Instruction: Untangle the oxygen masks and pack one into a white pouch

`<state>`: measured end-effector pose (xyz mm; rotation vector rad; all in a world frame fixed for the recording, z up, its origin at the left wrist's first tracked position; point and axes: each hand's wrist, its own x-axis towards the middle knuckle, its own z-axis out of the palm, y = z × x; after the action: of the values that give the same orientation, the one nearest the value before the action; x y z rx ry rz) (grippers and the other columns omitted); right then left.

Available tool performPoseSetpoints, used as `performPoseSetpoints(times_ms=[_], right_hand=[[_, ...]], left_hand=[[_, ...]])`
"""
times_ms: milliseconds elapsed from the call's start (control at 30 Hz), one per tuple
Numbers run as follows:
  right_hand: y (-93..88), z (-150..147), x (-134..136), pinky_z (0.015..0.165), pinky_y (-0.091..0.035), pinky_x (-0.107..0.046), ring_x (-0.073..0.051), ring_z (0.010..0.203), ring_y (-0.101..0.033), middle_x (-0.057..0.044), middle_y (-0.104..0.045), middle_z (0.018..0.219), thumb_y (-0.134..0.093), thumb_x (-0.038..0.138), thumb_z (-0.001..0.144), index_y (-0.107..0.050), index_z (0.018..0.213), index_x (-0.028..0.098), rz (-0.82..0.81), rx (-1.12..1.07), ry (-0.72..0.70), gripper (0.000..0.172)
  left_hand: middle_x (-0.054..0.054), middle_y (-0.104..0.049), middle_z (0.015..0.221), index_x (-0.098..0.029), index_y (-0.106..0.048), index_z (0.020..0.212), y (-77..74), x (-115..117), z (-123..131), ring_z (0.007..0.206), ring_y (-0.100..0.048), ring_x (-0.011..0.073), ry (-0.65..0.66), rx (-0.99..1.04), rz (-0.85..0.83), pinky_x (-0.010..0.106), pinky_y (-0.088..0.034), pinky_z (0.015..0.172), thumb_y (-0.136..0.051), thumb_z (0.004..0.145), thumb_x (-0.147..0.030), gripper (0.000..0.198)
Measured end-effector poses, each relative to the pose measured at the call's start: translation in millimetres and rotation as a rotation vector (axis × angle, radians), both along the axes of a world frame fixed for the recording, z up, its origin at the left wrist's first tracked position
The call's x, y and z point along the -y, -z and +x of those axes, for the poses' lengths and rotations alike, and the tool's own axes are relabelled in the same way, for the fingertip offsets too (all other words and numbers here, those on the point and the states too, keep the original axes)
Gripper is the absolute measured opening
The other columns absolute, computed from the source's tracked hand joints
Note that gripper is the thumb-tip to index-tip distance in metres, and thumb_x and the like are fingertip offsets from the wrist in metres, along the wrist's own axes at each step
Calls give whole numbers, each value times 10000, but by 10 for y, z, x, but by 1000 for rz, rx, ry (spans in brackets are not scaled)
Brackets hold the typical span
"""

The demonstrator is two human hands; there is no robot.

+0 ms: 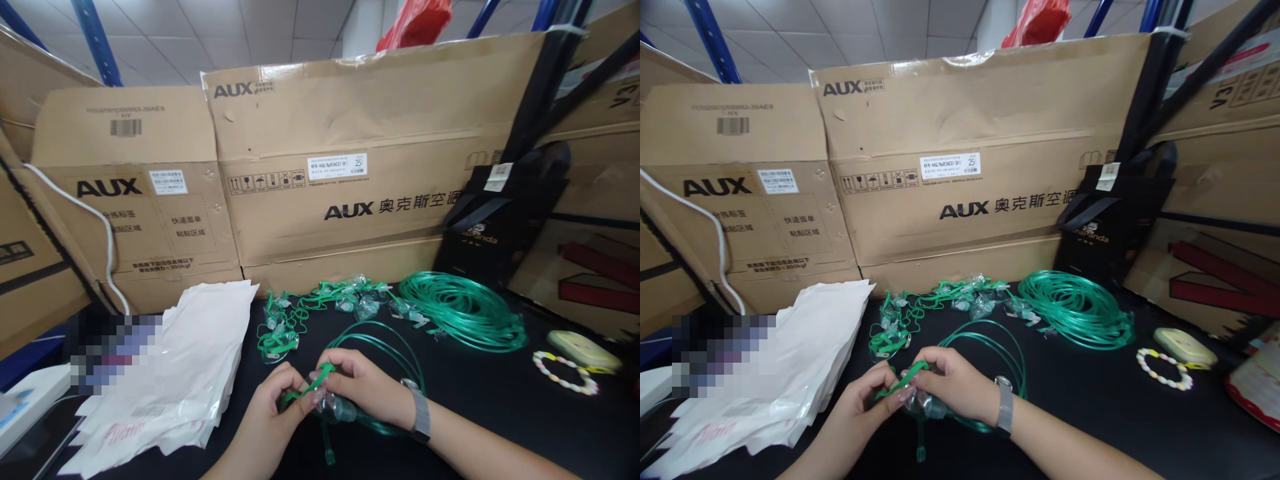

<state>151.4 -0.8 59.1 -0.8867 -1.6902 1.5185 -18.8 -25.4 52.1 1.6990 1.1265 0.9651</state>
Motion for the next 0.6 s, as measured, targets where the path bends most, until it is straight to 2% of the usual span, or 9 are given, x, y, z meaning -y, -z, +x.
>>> performPoseSetpoints(times_ms=[167,333,400,500,600], right_hand=[[-50,-15,69,589,-372,-231,-105,600,-441,28,-489,642,-503,466,804,-537,710,156,176,71,50,325],[-99,-13,147,608,-369,-219,-107,637,-434,29,-486,659,-542,327,803,-532,721,156,355,207,56,190],[-95,-9,147,573,-358,-202,-93,601,-414,44,-470,631,-549,265,791,-528,713,156,368,276,25,136],[-81,-3,120,530,-351,-177,-73,555,-424,59,-481,599,-584,179,739,-522,691,156,299,375,-65,81],[-86,1,91,509,-348,-161,-71,557,-454,58,-514,604,-595,132,708,-514,662,158,250,430,-111,97]], left_hand=[[-35,-380,628,-195,-454,565,-16,-42,-33,640,-386,158,4,11,-7,268,-302,612,-565,739,-343,254],[-35,-375,643,-189,-464,594,-20,-33,-23,623,-373,148,79,-4,-2,256,-293,584,-547,718,-266,168],[-34,-380,646,-195,-433,590,7,-12,-1,619,-371,145,91,-34,-6,252,-294,575,-543,697,-215,155],[-34,-403,642,-201,-390,564,64,25,42,623,-391,145,71,-133,8,248,-300,581,-555,669,-155,200],[-39,-420,607,-197,-403,538,104,55,74,612,-409,148,29,-232,18,242,-295,568,-623,658,-212,251]])
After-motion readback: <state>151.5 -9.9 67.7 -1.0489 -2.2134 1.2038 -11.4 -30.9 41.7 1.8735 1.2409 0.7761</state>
